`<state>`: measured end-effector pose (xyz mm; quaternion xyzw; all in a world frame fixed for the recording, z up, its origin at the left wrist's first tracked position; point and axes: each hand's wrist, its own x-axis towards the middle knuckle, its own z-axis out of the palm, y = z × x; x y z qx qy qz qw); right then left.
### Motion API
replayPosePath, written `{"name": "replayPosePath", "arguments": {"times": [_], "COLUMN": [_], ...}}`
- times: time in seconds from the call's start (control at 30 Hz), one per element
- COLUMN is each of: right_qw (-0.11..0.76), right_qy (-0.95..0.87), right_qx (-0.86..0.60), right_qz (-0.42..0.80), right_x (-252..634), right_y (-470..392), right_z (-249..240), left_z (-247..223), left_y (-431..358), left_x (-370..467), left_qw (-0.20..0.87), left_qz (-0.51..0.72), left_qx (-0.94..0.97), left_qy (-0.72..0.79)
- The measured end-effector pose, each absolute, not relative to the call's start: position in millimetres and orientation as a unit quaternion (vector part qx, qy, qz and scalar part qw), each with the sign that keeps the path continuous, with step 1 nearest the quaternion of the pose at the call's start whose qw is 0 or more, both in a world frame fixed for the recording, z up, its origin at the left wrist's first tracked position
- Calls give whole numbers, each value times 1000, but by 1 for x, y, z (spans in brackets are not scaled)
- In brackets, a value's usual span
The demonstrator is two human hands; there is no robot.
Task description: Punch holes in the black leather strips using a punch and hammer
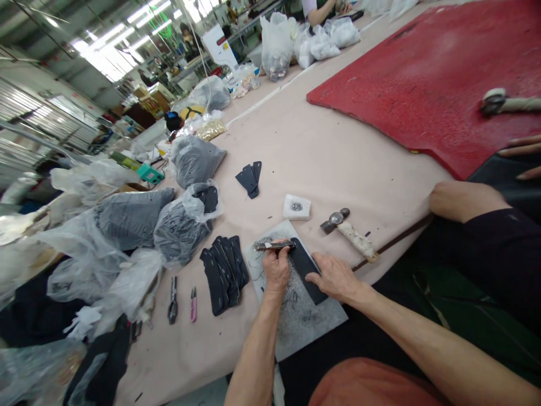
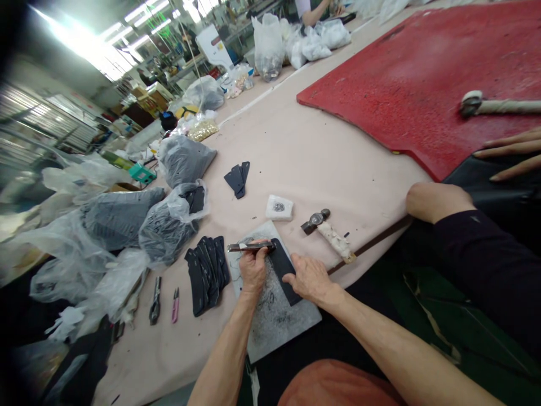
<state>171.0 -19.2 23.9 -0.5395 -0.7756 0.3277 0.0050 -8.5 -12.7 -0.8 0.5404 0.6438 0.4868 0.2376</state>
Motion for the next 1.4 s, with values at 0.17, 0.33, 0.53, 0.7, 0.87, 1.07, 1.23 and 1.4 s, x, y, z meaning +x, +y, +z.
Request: {"name": "replayPosePath", "arguments": {"times": [0.17,0.33,0.53,0.7,0.87,1.07,1.23,1.4], "right_qw": [9,10,9,9,18,17,11,19], "right_qy": [-776,-775,-775,-774,-771,-770,-766,-755], "right_qx": [-536,-536,-531,-533,-534,-534,-532,-530], "right_qz": [332,333,343,342,347,349,360,385], "right_x": [172,173,173,173,174,175,175,176], "right_y": [-19,-19,-20,-20,-18,-17,-15,-14], "right_z": [26,26,20,22,26,26,25,25], "left_z": [-5,-9,-9,-2,-4,-8,-9,-7], "left_y": [-12,-11,-11,-7,-4,-4,-6,-8], "left_x": [-9,-10,-8,-4,-3,-4,-4,-4], "left_qw": [228,221,203,194,203,201,177,149], "left_qz": [487,483,449,422,423,420,414,389], "left_qx": [559,569,594,609,597,594,605,614], "left_qy": [631,629,637,643,650,656,656,671]}}
